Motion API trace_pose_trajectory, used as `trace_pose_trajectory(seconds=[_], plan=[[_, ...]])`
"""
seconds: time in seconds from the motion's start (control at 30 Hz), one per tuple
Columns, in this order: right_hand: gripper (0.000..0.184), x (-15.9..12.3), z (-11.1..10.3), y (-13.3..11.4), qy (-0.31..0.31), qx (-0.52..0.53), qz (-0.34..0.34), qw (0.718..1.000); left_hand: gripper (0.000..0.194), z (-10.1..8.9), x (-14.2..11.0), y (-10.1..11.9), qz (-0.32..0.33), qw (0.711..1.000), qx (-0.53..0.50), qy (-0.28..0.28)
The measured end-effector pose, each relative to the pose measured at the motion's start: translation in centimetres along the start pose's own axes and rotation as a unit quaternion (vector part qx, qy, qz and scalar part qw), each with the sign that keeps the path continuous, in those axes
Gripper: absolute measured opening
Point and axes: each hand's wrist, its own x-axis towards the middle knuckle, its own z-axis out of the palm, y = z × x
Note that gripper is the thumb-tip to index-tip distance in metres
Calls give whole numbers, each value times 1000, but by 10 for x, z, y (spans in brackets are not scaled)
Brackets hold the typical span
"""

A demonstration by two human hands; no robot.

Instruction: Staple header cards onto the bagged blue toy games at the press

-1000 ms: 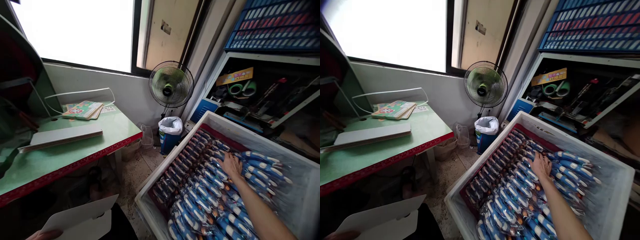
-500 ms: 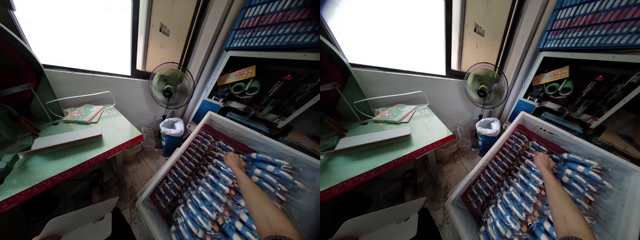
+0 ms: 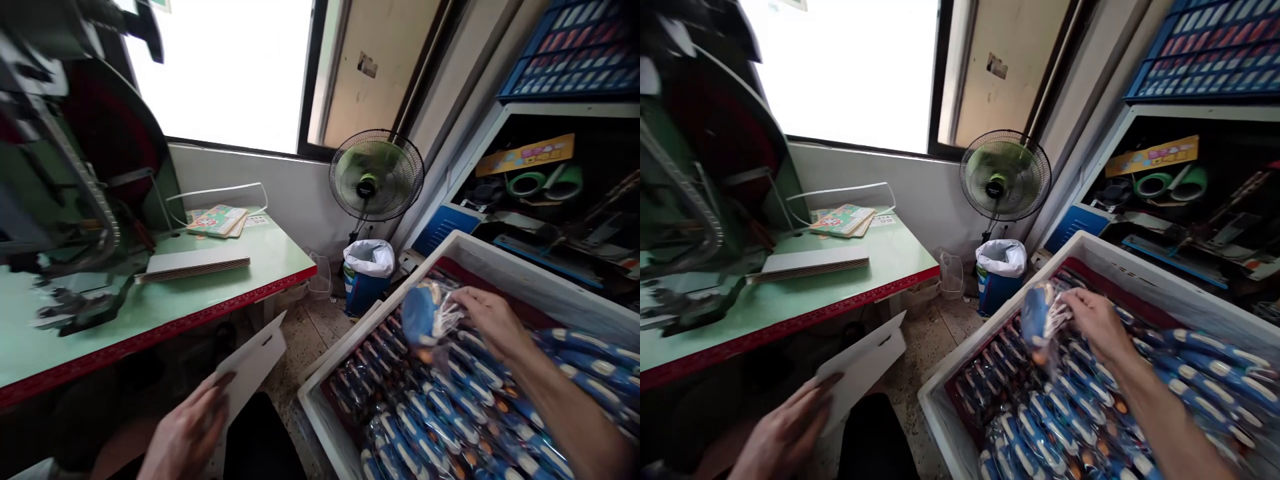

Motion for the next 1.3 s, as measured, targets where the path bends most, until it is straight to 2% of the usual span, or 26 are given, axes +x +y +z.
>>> trace_pose_trajectory(seconds=[0.03,0.1,0.17,0.23,0.3,0.4,0.47,0.5,0.53,0.63,0.7,0.83,0.93,1.0,1.07,1.13,1.2,1.23,1.27,1.3], plan=[[25,-19,23,-10,-48,113,54,991,35,8,0,13,16,1000,10,-4],[25,-58,71,-28,-103,266,139,948,51,23,0,36,30,999,24,-19],[27,-99,116,-45,-149,359,199,900,79,35,-4,50,34,999,23,-33],[27,-136,153,-63,-210,420,239,850,96,43,-9,55,15,1000,9,-15],[27,-167,180,-83,-257,460,262,809,86,44,-15,50,-16,999,-21,23],[31,-194,202,-109,-297,487,268,776,48,31,-20,38,-69,990,-104,63],[37,-197,207,-116,-334,478,250,773,33,16,-21,30,-115,977,-166,72],[40,-195,209,-115,-343,464,228,784,30,8,-22,26,-139,968,-195,70],[42,-191,211,-112,-336,446,195,807,29,0,-23,22,-164,959,-224,63],[48,-177,221,-94,-257,370,88,888,33,-20,-28,10,-229,924,-307,27],[53,-172,231,-85,-266,330,57,904,38,-28,-33,3,-260,899,-352,2],[52,-177,250,-87,-401,331,57,852,45,-37,-43,-5,-297,855,-425,-16],[40,-185,259,-100,-421,384,73,818,48,-42,-49,-7,-321,824,-467,-15],[34,-189,263,-106,-426,440,88,786,47,-46,-53,-8,-325,809,-490,-16],[33,-192,266,-109,-445,480,108,749,46,-50,-56,-9,-320,796,-513,-21],[33,-195,269,-110,-468,483,125,729,47,-53,-59,-11,-319,786,-528,-33],[36,-200,272,-111,-478,468,129,732,49,-54,-63,-13,-318,783,-533,-40],[37,-203,273,-112,-473,460,121,741,49,-55,-65,-13,-318,782,-534,-38],[38,-207,274,-114,-460,448,104,760,48,-55,-67,-14,-317,782,-535,-34],[39,-211,275,-116,-435,427,77,789,47,-55,-69,-15,-318,783,-535,-27]])
